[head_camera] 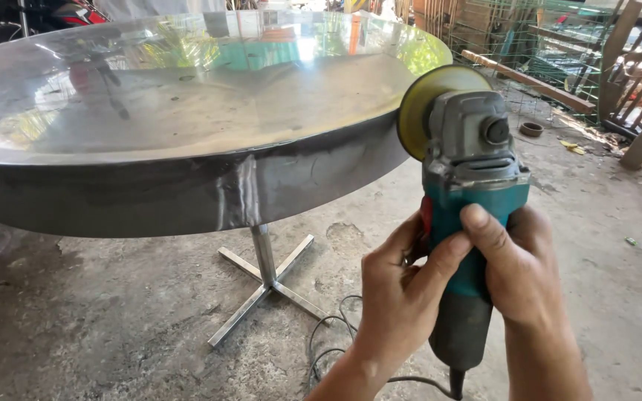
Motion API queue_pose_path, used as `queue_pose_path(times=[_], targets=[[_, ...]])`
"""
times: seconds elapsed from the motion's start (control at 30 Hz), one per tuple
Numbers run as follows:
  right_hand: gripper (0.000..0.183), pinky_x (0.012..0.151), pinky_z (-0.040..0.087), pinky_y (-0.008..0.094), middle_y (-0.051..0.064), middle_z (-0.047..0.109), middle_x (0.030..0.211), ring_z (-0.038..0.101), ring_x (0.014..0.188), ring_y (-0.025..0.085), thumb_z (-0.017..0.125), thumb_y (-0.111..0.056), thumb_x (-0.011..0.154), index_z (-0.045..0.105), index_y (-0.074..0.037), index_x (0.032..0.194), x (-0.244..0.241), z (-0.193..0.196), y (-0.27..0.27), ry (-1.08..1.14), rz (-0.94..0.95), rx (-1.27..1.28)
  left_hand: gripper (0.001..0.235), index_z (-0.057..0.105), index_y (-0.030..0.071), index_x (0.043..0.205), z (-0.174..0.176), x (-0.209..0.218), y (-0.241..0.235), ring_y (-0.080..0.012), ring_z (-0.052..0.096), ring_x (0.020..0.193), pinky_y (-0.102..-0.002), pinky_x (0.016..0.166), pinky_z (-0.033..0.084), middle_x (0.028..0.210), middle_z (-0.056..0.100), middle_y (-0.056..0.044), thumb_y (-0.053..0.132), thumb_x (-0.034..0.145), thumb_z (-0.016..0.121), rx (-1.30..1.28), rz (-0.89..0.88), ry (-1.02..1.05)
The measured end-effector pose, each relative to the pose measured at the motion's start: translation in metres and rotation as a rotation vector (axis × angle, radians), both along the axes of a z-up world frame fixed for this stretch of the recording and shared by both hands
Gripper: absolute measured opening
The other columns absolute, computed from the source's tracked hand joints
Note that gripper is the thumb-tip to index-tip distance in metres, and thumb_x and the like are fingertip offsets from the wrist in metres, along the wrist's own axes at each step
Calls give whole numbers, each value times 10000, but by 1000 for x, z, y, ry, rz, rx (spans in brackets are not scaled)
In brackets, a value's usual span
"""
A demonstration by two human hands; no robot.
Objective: Polishing the edge of a round stainless steel table using an electric angle grinder.
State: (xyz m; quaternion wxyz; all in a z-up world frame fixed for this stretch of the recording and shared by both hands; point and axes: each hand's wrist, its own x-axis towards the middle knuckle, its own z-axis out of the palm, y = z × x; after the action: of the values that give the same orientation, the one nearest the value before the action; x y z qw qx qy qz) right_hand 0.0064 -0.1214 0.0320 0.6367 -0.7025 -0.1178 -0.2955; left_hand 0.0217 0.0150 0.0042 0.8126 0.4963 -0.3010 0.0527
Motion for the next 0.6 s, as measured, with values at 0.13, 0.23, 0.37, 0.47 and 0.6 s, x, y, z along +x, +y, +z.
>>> queue_pose_path(times=[0.13,0.23,0.37,0.47,0.6], targets=[[504,739,581,332,128,738,992,697,847,185,703,-387,933,676,52,1179,-2,-3,7,-52,31,15,476,652,-47,1341,2,-8,7,-83,689,830,-210,638,564,1017,756,-96,278,995,696,8,59,-48],[487,730,597,342,134,752,975,711,833,193,725,-355,899,684,60,1151,-12,-12,20,-11,61,8,488,641,-39,1348,-10,-18,22,-77,689,803,-210,622,561,1026,758,-100,272,976,696,-18,59,-10],[512,728,632,357,147,769,959,737,814,206,796,-301,833,666,71,1159,-22,-11,51,53,211,-15,514,656,-54,1358,-39,-28,44,-78,656,784,-229,638,520,1042,770,-137,232,938,730,-84,144,60],[564,766,624,339,129,763,1003,724,863,183,808,-302,838,628,53,1238,-26,9,61,-5,284,-93,544,654,-65,1364,-47,-29,49,-102,684,844,-257,733,528,1043,797,-150,217,908,746,-120,208,100],[567,803,623,338,128,766,1028,725,898,182,807,-304,856,633,55,1259,-14,-5,36,-35,347,-102,523,641,-71,1343,-35,-27,29,-126,740,914,-282,816,581,1052,803,-138,218,917,732,-126,239,70]])
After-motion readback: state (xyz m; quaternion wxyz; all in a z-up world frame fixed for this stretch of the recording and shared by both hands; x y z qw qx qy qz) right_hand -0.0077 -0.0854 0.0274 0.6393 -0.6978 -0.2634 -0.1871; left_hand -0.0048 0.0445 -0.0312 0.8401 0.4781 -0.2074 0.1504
